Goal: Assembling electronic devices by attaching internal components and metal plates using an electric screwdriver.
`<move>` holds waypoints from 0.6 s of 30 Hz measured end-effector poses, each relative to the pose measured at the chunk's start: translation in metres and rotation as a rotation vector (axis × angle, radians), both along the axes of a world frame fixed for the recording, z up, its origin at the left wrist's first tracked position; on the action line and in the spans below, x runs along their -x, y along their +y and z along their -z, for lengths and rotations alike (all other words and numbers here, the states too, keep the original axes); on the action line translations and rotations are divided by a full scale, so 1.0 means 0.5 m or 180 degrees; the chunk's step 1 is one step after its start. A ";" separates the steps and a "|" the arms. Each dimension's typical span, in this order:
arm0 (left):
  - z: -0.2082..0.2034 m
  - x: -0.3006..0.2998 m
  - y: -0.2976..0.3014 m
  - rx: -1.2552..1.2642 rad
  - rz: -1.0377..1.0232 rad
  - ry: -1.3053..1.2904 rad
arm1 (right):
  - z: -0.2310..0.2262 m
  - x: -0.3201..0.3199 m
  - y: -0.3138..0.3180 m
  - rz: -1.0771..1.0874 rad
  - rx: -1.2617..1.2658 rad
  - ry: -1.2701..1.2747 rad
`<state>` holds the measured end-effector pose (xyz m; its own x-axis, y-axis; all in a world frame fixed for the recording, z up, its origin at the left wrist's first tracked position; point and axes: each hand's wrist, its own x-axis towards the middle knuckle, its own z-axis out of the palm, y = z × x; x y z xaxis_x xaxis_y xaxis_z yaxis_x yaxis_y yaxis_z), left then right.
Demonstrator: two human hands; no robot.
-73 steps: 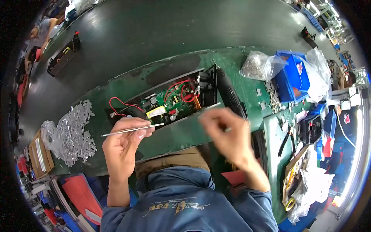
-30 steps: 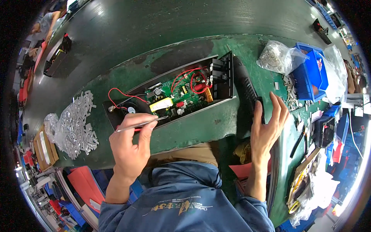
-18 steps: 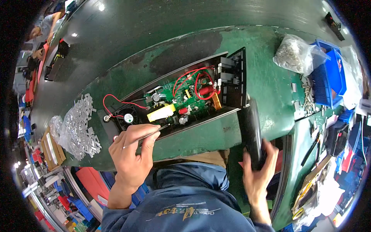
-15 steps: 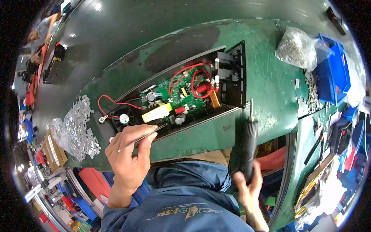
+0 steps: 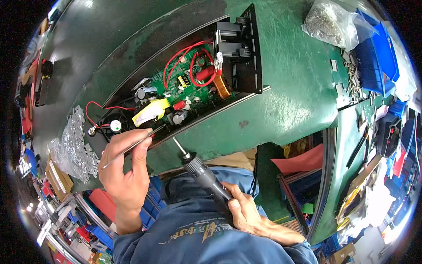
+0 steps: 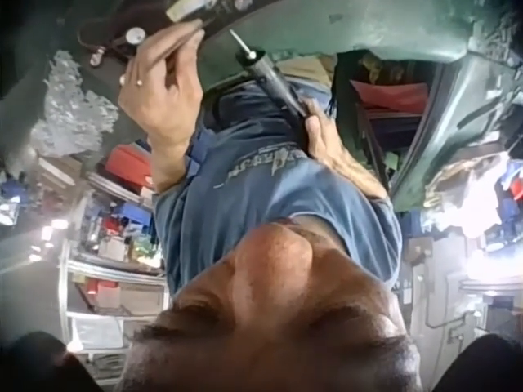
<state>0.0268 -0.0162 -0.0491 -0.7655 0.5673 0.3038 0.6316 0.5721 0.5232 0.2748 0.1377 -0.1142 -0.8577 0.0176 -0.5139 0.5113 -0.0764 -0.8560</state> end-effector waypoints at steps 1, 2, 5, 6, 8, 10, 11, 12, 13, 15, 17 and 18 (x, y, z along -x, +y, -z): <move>0.002 0.001 -0.001 -0.0039 0.0045 0.0124 | -0.002 0.002 0.001 -0.0016 0.0024 -0.0033; 0.004 0.002 -0.002 -0.0030 0.0040 0.0124 | -0.001 0.004 0.001 -0.0021 0.0032 -0.0033; 0.000 0.001 -0.003 -0.0004 0.0070 0.0121 | -0.003 0.010 0.004 -0.0098 0.0041 -0.0135; -0.007 -0.003 -0.001 0.0072 0.0005 -0.0044 | -0.005 0.011 0.004 -0.0094 0.0048 -0.0169; -0.013 -0.005 0.001 0.0155 -0.0070 -0.0191 | -0.004 0.014 0.003 -0.0099 0.0060 -0.0185; -0.011 -0.005 0.002 0.0125 -0.0061 -0.0250 | 0.000 0.016 0.000 0.0031 0.0061 -0.0011; -0.008 -0.003 0.001 0.0089 -0.0041 -0.0264 | -0.001 0.020 0.001 0.0020 0.0074 0.0006; -0.007 -0.002 0.000 0.0100 -0.0051 -0.0248 | -0.005 0.024 0.004 0.0018 0.0150 -0.0052; -0.005 -0.001 0.001 0.0075 -0.0064 -0.0301 | -0.010 0.030 0.008 0.0017 0.0225 -0.0112; -0.006 -0.003 -0.006 0.0011 -0.0079 -0.0332 | -0.028 0.041 0.009 0.0047 0.0429 -0.0301; -0.003 -0.003 -0.010 -0.0026 -0.0089 -0.0352 | -0.025 0.039 0.002 0.0236 0.0788 -0.0507; -0.002 -0.002 -0.011 -0.0070 -0.0090 -0.0395 | -0.022 0.037 0.002 0.0233 0.0793 -0.0500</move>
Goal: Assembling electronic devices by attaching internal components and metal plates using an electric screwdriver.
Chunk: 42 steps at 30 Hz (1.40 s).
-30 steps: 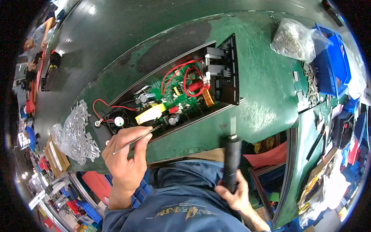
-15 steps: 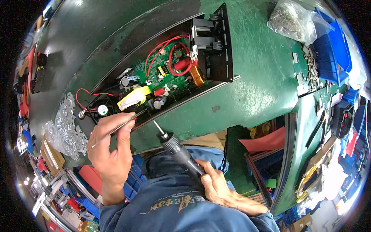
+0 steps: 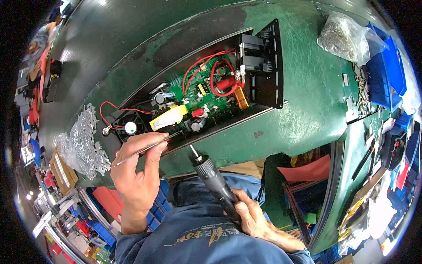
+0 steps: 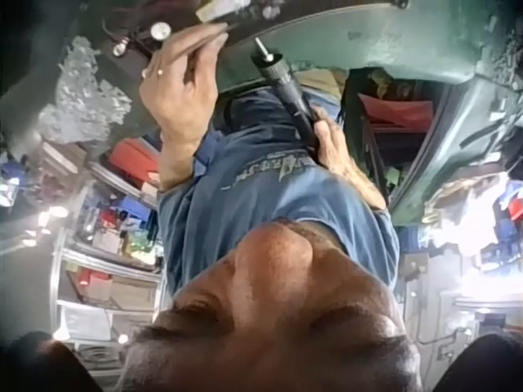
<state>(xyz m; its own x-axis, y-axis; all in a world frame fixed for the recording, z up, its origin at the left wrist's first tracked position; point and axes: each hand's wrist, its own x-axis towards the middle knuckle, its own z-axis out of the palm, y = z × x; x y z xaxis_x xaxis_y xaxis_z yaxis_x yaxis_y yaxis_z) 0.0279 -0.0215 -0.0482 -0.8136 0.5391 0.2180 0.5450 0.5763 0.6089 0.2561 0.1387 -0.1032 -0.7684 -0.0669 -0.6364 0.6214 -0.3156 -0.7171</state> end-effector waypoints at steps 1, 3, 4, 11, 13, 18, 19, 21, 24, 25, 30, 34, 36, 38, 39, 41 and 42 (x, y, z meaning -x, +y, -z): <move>0.000 0.001 0.000 0.0004 -0.0002 0.0009 | 0.003 -0.001 0.001 0.0010 0.0076 -0.0024; 0.001 0.001 0.000 0.0007 -0.0061 -0.0057 | 0.003 0.001 0.003 0.0007 0.0153 -0.0056; 0.000 0.001 0.000 0.0009 -0.0070 -0.0055 | 0.002 0.003 0.003 0.0068 0.0237 -0.0103; 0.002 0.001 0.001 -0.0043 -0.0089 -0.0087 | 0.005 0.009 0.011 0.0127 0.0496 -0.0156; 0.002 0.001 0.000 -0.0027 -0.0094 -0.0100 | 0.005 0.011 0.013 0.0093 0.0505 -0.0138; 0.001 0.003 0.001 -0.0007 -0.0018 -0.0073 | 0.013 0.000 0.010 0.0111 0.0568 -0.0112; 0.001 0.003 0.001 -0.0006 -0.0015 -0.0071 | 0.015 -0.004 0.006 0.0139 0.0617 -0.0117; 0.002 0.005 -0.001 -0.0037 0.0046 -0.0006 | 0.018 -0.001 0.004 0.0157 0.0674 -0.0109; -0.002 0.004 -0.002 -0.0005 0.0050 -0.0062 | 0.017 0.009 0.004 0.0092 0.0765 -0.0020; -0.004 0.004 -0.003 -0.0002 0.0043 -0.0044 | 0.013 0.012 0.005 0.0078 0.0797 -0.0086; -0.001 0.007 -0.003 0.0010 0.0079 -0.0114 | 0.032 0.006 0.000 0.0088 0.1027 -0.0249; 0.000 0.010 -0.006 -0.0111 0.0115 -0.0147 | 0.042 -0.001 -0.001 0.0090 0.1133 -0.0199; 0.001 0.009 -0.010 -0.0134 0.0151 -0.0148 | 0.035 0.002 0.001 0.0078 0.1078 -0.0166; 0.003 0.007 -0.014 -0.0269 0.0117 -0.0332 | 0.023 0.010 0.001 0.0049 0.0807 -0.0121; 0.002 0.008 -0.015 -0.0270 0.0109 -0.0329 | 0.020 0.011 0.001 0.0041 0.0807 -0.0119; -0.001 0.011 -0.015 -0.0409 0.0196 -0.0411 | 0.018 0.011 0.002 0.0008 0.0656 -0.0168; -0.002 0.011 -0.014 -0.0413 0.0193 -0.0407 | 0.018 0.012 0.002 0.0005 0.0652 -0.0165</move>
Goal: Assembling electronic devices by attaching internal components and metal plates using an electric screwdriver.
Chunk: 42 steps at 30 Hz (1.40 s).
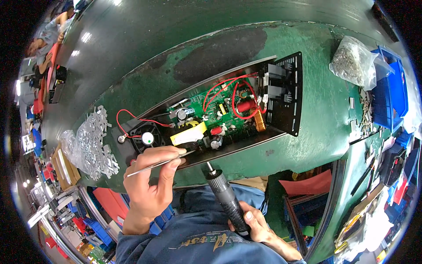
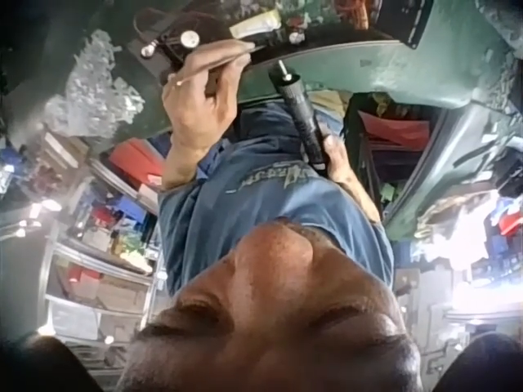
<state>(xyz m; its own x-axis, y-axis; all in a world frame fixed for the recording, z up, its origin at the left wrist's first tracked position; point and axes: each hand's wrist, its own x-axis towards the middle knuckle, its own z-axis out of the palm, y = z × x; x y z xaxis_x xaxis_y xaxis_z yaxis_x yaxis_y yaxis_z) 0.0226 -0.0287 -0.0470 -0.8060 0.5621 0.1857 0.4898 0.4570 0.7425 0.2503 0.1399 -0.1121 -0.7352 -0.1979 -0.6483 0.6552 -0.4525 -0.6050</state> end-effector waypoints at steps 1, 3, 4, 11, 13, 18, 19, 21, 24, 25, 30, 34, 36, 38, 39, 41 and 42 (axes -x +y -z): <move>-0.001 -0.002 0.001 -0.0096 -0.0065 -0.0040 | 0.000 0.001 0.000 0.0007 0.0008 -0.0026; -0.012 -0.007 0.003 -0.0193 -0.0119 -0.0078 | 0.001 -0.002 0.001 0.0025 0.0015 -0.0051; -0.026 -0.010 0.004 -0.0444 -0.0233 0.0114 | 0.004 -0.006 0.000 0.0017 0.0024 -0.0083; -0.065 -0.011 0.011 0.1423 0.0337 0.0809 | 0.000 -0.007 -0.008 0.0170 0.0019 -0.0077; -0.041 -0.009 0.015 0.1648 0.0461 0.0870 | -0.001 -0.007 -0.005 0.0148 -0.0042 -0.0058; -0.028 0.010 0.008 0.1683 0.0833 0.0764 | -0.003 0.004 -0.016 0.0110 -0.0362 -0.0038; -0.025 0.014 0.009 0.1683 0.0848 0.0748 | 0.005 0.001 -0.018 0.0189 -0.0256 -0.0043; -0.029 0.015 0.011 0.1470 0.0793 0.0766 | 0.020 -0.011 -0.008 0.0169 0.0176 0.0171; -0.026 0.019 0.011 0.1387 0.0833 0.0745 | 0.048 -0.015 -0.003 0.0136 0.1157 -0.0036; -0.022 0.019 0.010 0.1373 0.0839 0.0733 | 0.052 -0.007 -0.009 0.0048 0.1586 -0.0357; -0.025 0.023 0.013 0.1323 0.0834 0.0665 | 0.074 -0.017 -0.013 0.0128 0.2623 -0.0297; -0.026 0.021 0.010 0.1320 0.0824 0.0710 | 0.010 -0.001 -0.017 0.0088 0.0115 0.0151; -0.033 0.027 0.011 0.1356 0.0832 0.0645 | 0.003 -0.005 -0.023 0.0149 -0.0267 0.0142; -0.038 0.021 0.012 0.1443 0.0823 0.0600 | -0.002 -0.009 -0.020 0.0194 -0.0136 0.0145; -0.041 0.019 0.012 0.1541 0.0811 0.0539 | -0.004 -0.011 -0.019 0.0232 0.0007 0.0135; -0.058 0.026 0.008 0.1172 0.0784 0.0527 | -0.008 -0.008 -0.018 0.0279 0.0142 0.0127; -0.069 0.032 0.005 0.0804 0.0765 0.0500 | -0.012 -0.004 -0.019 0.0298 0.0042 0.0028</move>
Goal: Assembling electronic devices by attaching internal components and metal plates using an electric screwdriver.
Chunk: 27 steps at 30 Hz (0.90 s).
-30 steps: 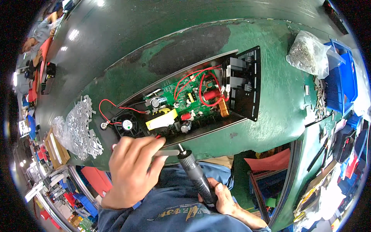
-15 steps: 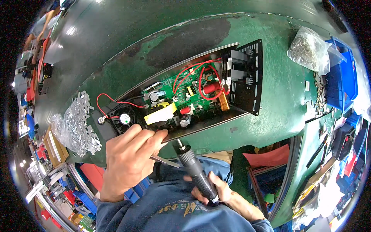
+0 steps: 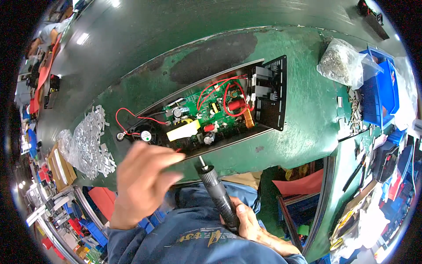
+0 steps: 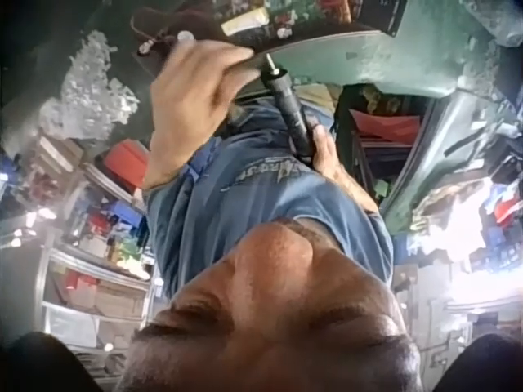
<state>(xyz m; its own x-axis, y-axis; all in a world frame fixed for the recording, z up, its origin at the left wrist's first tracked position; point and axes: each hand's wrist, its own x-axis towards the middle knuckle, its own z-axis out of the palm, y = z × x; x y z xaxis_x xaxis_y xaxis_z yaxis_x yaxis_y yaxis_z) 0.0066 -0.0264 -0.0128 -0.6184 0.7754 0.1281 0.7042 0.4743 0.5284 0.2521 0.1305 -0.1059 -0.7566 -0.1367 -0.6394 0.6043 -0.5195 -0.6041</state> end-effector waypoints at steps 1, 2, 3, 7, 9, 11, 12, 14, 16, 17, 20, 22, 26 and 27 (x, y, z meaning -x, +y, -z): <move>-0.011 0.001 -0.009 -0.0466 -0.0176 0.0003 | -0.002 0.003 0.000 0.0019 -0.0093 -0.0105; -0.020 0.004 -0.004 -0.1040 -0.0414 -0.0188 | -0.003 0.003 0.001 0.0019 -0.0101 -0.0120; -0.024 -0.007 0.001 -0.1106 -0.0790 -0.0288 | -0.004 0.003 0.002 0.0016 -0.0128 -0.0175; -0.015 -0.025 -0.003 -0.1106 -0.1278 -0.1474 | -0.006 0.002 0.005 -0.0048 -0.0077 -0.0173; 0.003 -0.016 0.007 -0.0951 -0.1183 -0.1412 | -0.003 0.005 0.007 -0.0057 -0.0120 -0.0205; 0.007 -0.023 0.016 -0.0769 -0.1438 -0.1756 | -0.004 0.008 0.009 -0.0083 -0.0141 -0.0218; 0.006 -0.026 0.017 -0.0758 -0.1446 -0.1760 | -0.006 0.009 0.009 -0.0091 -0.0133 -0.0223; 0.006 -0.029 0.018 -0.0732 -0.1621 -0.2011 | -0.011 0.012 0.011 -0.0106 -0.0108 -0.0241; 0.014 -0.030 0.018 -0.0886 -0.1624 -0.2044 | -0.014 0.015 0.014 -0.0142 -0.0119 -0.0317; 0.018 -0.026 0.015 -0.0836 -0.1378 -0.1702 | -0.009 0.009 0.015 -0.0143 -0.0117 -0.0332; 0.032 -0.022 0.010 -0.0661 -0.1024 -0.1263 | 0.002 -0.004 0.017 -0.0201 0.0051 0.0016; 0.054 -0.030 0.007 -0.0794 -0.0984 -0.1026 | -0.007 0.008 0.012 -0.0104 0.0046 -0.0451; 0.068 -0.040 0.002 -0.0799 -0.1011 -0.0853 | -0.010 0.013 0.011 -0.0077 0.0041 -0.0467; 0.070 -0.040 0.001 -0.0837 -0.0999 -0.0803 | -0.011 0.014 0.012 -0.0106 0.0020 -0.0500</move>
